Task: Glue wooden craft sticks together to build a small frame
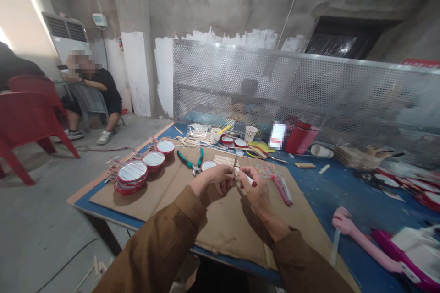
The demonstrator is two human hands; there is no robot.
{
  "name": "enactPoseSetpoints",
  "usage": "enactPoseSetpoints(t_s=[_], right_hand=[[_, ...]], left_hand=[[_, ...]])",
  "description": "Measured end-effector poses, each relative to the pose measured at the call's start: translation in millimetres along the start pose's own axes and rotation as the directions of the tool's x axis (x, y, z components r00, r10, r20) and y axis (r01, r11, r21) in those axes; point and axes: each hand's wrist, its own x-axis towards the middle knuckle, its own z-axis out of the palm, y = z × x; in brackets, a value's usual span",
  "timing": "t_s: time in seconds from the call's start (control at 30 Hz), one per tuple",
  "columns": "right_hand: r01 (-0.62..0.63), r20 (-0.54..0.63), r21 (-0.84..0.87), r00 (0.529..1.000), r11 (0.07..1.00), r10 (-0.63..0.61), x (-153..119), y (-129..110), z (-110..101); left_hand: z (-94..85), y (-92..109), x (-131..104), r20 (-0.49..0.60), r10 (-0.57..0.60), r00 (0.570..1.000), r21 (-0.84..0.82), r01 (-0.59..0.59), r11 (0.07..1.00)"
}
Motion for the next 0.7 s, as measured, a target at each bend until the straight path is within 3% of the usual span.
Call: enactPoseSetpoints(t_s=[0.4,0.7], right_hand=[[-0.028,-0.012,0.012,1.0,1.0,0.028,0.9,0.3,-0.4],[-0.009,-0.026,0.009,1.0,1.0,0.009,0.7,-2.5,-1.1]], left_hand=[[0.3,-1.5,0.7,0.021,0.025,0.999,-0.037,-0.024,0.999],[0.9,3.6,-3.1,0.006,0.012,1.0,0.032,-0.012,0.999]])
